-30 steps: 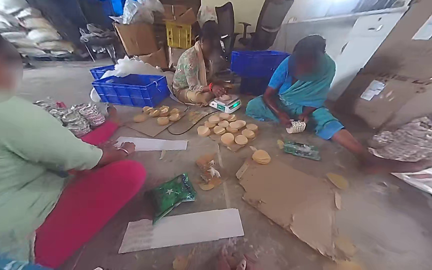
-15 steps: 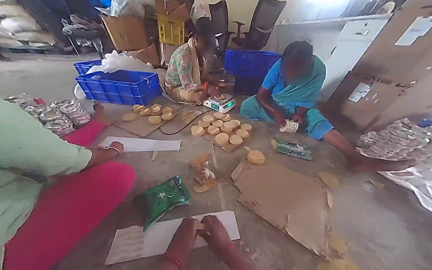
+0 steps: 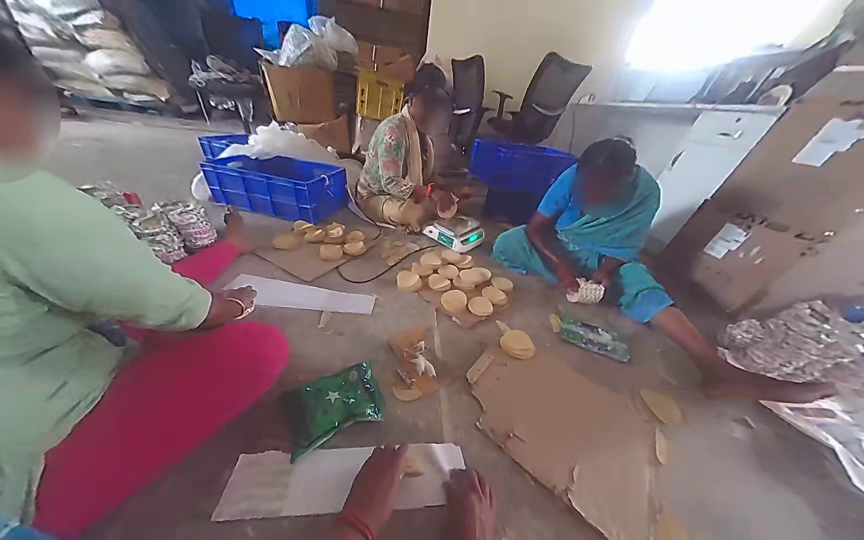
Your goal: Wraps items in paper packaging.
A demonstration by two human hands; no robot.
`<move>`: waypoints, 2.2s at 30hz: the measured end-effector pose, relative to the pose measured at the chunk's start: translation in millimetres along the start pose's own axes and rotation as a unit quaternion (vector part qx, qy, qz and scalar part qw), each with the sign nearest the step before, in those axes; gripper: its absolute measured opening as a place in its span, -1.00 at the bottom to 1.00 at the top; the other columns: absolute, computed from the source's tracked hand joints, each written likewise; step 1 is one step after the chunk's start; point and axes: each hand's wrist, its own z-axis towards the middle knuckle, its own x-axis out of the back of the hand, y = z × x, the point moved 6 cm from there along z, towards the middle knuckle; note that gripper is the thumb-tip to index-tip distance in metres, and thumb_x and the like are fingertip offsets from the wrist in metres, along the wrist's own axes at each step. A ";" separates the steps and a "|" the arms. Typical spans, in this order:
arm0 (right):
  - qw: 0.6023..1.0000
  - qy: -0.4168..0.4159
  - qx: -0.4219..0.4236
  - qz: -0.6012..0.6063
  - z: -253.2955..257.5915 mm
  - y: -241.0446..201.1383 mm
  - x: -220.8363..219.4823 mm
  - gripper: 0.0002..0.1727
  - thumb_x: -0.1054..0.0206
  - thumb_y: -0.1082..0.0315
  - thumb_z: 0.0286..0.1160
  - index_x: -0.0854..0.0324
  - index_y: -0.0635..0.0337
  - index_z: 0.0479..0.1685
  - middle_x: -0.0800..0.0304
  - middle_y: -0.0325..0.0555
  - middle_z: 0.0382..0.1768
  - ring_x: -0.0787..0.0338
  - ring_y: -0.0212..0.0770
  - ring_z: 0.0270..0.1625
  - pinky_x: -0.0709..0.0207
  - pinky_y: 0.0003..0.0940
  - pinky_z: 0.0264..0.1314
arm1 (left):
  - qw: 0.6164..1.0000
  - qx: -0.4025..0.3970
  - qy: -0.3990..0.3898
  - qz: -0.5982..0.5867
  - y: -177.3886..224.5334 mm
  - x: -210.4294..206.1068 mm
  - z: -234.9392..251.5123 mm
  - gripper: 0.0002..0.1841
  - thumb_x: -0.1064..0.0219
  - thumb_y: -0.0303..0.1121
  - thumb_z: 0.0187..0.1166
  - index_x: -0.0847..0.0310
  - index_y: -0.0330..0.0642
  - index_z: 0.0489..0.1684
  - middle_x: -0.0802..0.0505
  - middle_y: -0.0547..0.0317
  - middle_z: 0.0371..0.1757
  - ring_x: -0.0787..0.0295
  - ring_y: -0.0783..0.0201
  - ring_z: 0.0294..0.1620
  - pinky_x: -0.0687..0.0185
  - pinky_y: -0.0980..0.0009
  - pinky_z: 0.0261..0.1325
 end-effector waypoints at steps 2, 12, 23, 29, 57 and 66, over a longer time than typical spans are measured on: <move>1.000 0.014 0.005 0.017 -2.1 -1.9 1.4 -0.78 -0.41 0.33 0.50 -0.91 0.22 -0.06 -0.89 0.13 0.11 -0.71 0.27 0.40 -0.40 0.30 0.55 | 1.000 -0.003 0.007 -0.012 -0.2 -2.2 0.3 -0.48 -0.18 -0.47 0.75 -0.35 -0.22 0.71 -0.64 -0.37 0.46 -0.56 -0.31 0.51 -0.48 -0.06 0.57; 0.892 0.043 -0.272 0.359 25.1 7.5 24.9 -0.08 -0.72 0.39 0.15 -0.33 0.48 0.58 -0.50 0.56 0.45 -0.57 0.43 0.45 -0.48 0.25 0.47 | 0.999 0.001 0.006 -0.040 -6.5 -1.4 -3.3 -0.43 -0.19 -0.53 0.70 -0.30 -0.20 0.75 -0.62 -0.38 0.49 -0.52 -0.33 0.55 -0.44 -0.08 0.60; 0.995 -0.049 -0.081 0.017 32.3 -47.0 60.2 -0.68 -0.25 0.24 0.72 -0.78 0.34 0.05 -0.88 0.25 -0.03 -0.83 0.26 0.18 -0.61 0.22 0.29 | 0.999 0.007 0.015 -0.038 -4.1 2.1 -2.1 -0.50 -0.14 -0.48 0.76 -0.35 -0.27 0.71 -0.65 -0.39 0.45 -0.57 -0.28 0.52 -0.41 -0.02 0.64; 0.997 0.049 0.056 0.013 34.8 -89.0 63.7 -0.83 -0.38 0.44 0.50 -0.92 0.22 -0.23 -0.84 0.19 0.10 -0.70 0.31 0.30 -0.57 0.16 0.36 | 0.995 -0.018 0.029 -0.089 -2.4 -1.7 -0.2 -0.43 -0.18 -0.58 0.67 -0.34 -0.24 0.73 -0.61 -0.43 0.47 -0.56 -0.34 0.50 -0.44 -0.06 0.61; 0.917 0.013 0.122 0.379 28.7 -77.2 9.2 -0.73 -0.54 0.40 0.27 -0.85 0.35 -0.07 -0.89 0.10 -0.01 -0.85 -0.12 0.11 -0.70 -0.23 0.28 | 0.944 0.013 0.138 -0.298 -38.4 10.7 1.9 -0.66 -0.42 -0.43 0.55 -0.72 -0.32 0.27 -0.89 -0.16 0.15 -0.86 -0.06 0.20 -0.63 -0.03 0.43; 0.931 0.119 0.302 0.167 22.4 -95.6 20.9 -0.74 -0.37 0.63 0.16 -0.93 0.19 -0.28 -0.94 -0.04 -0.17 -0.88 0.07 0.00 -0.76 -0.10 0.12 | 0.938 -0.021 0.166 -0.305 -38.3 14.1 0.6 -0.67 -0.48 -0.42 0.49 -0.77 -0.30 0.20 -0.91 -0.11 0.12 -0.87 -0.03 0.19 -0.64 0.00 0.42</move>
